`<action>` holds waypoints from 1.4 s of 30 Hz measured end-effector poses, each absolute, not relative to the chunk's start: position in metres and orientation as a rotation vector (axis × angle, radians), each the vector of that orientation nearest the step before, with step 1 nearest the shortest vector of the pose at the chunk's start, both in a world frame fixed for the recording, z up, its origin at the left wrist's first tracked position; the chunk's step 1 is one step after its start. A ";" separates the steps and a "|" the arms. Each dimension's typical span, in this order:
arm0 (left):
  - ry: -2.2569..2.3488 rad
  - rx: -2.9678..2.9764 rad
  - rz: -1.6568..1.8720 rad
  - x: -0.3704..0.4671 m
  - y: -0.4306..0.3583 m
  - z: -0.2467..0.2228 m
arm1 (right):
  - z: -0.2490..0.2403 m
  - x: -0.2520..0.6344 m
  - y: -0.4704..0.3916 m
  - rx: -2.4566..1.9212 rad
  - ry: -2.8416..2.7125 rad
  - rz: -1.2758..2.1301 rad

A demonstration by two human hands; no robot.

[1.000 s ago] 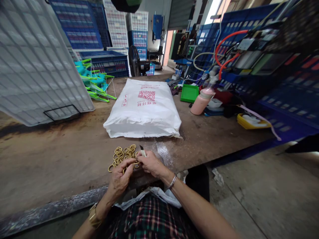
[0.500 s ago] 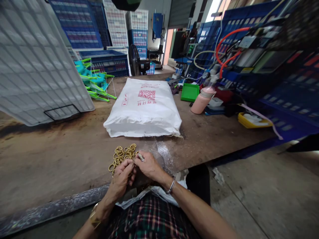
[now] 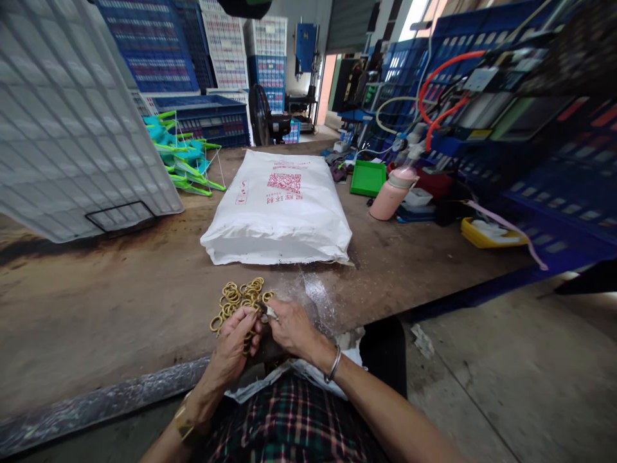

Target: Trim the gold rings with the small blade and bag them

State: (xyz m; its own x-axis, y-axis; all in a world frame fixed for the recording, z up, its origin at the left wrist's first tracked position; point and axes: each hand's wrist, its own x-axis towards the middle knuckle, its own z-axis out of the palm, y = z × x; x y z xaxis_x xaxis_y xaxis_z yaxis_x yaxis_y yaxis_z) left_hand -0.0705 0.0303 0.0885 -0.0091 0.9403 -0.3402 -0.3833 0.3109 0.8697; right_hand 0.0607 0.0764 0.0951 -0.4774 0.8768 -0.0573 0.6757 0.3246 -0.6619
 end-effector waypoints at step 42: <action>1.141 0.012 0.764 -0.057 -0.027 0.050 | 0.034 0.158 -0.024 -1.241 -2.216 1.461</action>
